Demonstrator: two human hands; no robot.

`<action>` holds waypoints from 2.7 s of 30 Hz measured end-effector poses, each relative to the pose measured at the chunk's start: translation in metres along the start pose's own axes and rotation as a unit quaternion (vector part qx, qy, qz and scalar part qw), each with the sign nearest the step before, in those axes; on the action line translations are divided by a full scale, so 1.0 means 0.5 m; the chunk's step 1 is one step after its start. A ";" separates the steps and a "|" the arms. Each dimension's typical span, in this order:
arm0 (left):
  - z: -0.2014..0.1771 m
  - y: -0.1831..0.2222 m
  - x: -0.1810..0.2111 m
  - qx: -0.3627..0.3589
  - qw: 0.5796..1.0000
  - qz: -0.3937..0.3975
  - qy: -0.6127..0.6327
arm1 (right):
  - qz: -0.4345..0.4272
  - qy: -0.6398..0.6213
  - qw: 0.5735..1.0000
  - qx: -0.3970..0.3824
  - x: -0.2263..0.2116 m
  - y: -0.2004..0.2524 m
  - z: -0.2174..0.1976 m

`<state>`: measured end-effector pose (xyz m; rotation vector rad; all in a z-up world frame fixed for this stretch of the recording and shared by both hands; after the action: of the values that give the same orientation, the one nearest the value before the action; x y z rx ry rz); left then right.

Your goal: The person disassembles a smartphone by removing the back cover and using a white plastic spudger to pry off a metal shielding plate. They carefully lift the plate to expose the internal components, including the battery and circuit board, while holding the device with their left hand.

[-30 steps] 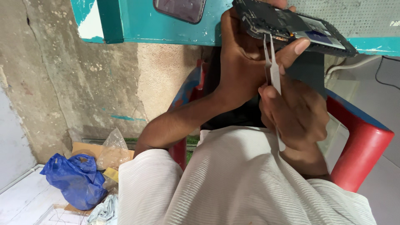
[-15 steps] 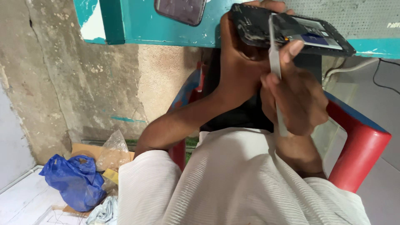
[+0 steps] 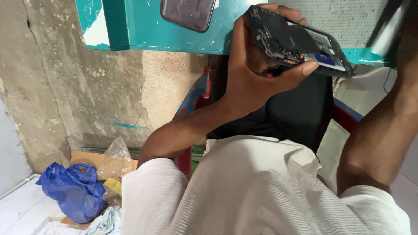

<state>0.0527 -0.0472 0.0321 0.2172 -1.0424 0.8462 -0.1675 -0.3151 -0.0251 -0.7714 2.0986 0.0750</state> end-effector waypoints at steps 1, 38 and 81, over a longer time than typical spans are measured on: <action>0.002 0.001 0.004 -0.004 1.000 0.007 -0.006 | -0.026 0.008 1.000 -0.009 -0.031 -0.010 0.006; 0.015 0.032 0.037 -0.034 0.996 0.040 -0.069 | -0.488 0.109 0.864 -0.057 -0.622 0.099 0.071; -0.039 -0.058 -0.028 -0.232 0.899 -0.152 0.338 | -0.017 -0.423 0.897 -0.127 -0.267 -0.092 0.121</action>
<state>0.0831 -0.0636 0.0170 -0.3029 -0.5022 0.3170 -0.0420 -0.2664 0.0486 -0.7453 1.2493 0.5729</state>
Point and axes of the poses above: each hand's wrist, its own y-axis away from the middle knuckle, its own z-axis out of the palm, x = y × z, the point moved 7 cm from there along -y, towards the middle knuckle
